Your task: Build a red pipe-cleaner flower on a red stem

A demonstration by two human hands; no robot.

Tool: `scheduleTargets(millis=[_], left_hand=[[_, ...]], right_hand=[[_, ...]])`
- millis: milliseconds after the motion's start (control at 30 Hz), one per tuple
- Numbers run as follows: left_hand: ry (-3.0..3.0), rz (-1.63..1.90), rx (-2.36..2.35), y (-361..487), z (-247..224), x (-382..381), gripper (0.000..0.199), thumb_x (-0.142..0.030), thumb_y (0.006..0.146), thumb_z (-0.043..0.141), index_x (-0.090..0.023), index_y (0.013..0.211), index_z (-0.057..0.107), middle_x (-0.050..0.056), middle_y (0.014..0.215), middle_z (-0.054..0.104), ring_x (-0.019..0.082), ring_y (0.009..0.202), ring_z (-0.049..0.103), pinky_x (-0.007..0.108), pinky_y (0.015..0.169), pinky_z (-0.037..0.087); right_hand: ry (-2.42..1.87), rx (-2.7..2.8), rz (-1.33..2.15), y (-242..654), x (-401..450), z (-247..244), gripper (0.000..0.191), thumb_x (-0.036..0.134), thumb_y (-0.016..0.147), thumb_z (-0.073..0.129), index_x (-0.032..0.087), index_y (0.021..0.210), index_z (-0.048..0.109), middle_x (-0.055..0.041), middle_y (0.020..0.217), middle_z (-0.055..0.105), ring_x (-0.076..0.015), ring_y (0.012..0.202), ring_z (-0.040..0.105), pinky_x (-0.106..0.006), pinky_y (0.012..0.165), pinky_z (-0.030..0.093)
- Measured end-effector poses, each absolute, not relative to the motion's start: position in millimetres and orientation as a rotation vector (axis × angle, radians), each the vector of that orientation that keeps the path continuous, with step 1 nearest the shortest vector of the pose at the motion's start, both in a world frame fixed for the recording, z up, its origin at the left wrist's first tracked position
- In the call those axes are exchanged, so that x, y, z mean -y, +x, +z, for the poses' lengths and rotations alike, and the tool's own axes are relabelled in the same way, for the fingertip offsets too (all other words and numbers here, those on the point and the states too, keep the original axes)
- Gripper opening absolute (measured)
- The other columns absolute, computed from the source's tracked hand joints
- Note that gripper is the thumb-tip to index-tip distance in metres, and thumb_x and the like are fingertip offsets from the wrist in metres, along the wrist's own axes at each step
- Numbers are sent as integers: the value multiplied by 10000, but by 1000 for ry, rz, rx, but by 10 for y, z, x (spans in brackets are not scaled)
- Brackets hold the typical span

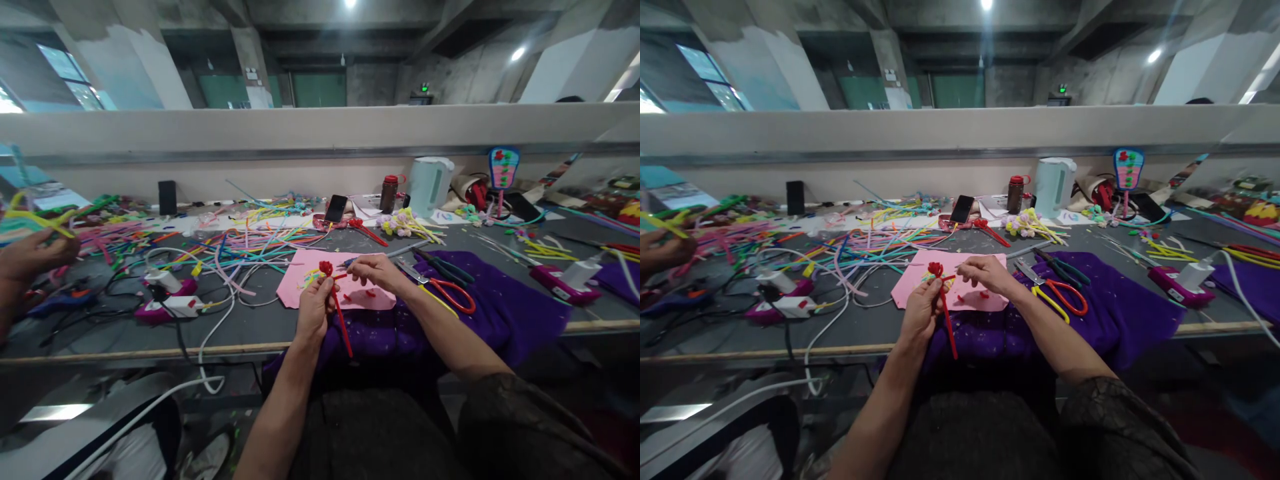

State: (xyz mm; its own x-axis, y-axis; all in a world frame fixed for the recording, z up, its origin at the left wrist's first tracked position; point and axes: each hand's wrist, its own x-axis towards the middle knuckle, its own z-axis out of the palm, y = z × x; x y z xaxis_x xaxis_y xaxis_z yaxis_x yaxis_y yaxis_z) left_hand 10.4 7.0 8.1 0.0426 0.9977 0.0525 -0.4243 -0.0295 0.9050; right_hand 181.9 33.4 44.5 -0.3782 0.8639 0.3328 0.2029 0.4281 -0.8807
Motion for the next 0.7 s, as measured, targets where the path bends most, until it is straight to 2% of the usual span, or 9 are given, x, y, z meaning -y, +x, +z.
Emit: scheduleTargets(millis=[133, 267, 400, 600, 700], left_hand=[[980, 1384, -843, 215, 98, -92, 285, -371, 640, 693, -134, 708, 550, -25, 583, 603, 8, 307, 376, 146, 304, 223], [1004, 1374, -855, 242, 84, -84, 277, -371, 654, 680, -130, 688, 548, -37, 547, 578, 6, 304, 371, 144, 304, 221], [984, 1321, -787, 213, 74, -86, 287, -382, 657, 680, -127, 680, 549, -49, 528, 556, 0, 307, 361, 135, 309, 233], [882, 1268, -712, 181, 81, -106, 289, -366, 652, 691, -119, 696, 547, -53, 526, 549, -5, 309, 358, 125, 307, 230], [879, 1257, -707, 180, 83, -97, 292, -368, 652, 691, -119, 693, 545, -58, 501, 536, -6, 303, 352, 123, 306, 222]], right_hand=[[-825, 1793, 1073, 1715, -351, 379, 200, 347, 749, 594, 148, 737, 606, 12, 637, 570, -86, 532, 526, -188, 475, 431], [-846, 1783, 1183, 1693, -325, 377, 232, 363, 759, 592, 146, 682, 561, 31, 586, 540, -63, 460, 491, -163, 412, 376], [-815, 1765, 1299, 1715, -295, 394, 273, 406, 785, 570, 140, 723, 564, 32, 561, 545, -45, 411, 439, -151, 370, 309], [-717, 1751, 1452, 1773, -330, 398, 289, 399, 744, 629, 123, 827, 611, 18, 594, 575, -59, 444, 479, -167, 399, 349], [-784, 1751, 1432, 1810, -351, 398, 263, 373, 715, 660, 124, 780, 606, 29, 561, 560, -56, 416, 468, -166, 381, 336]])
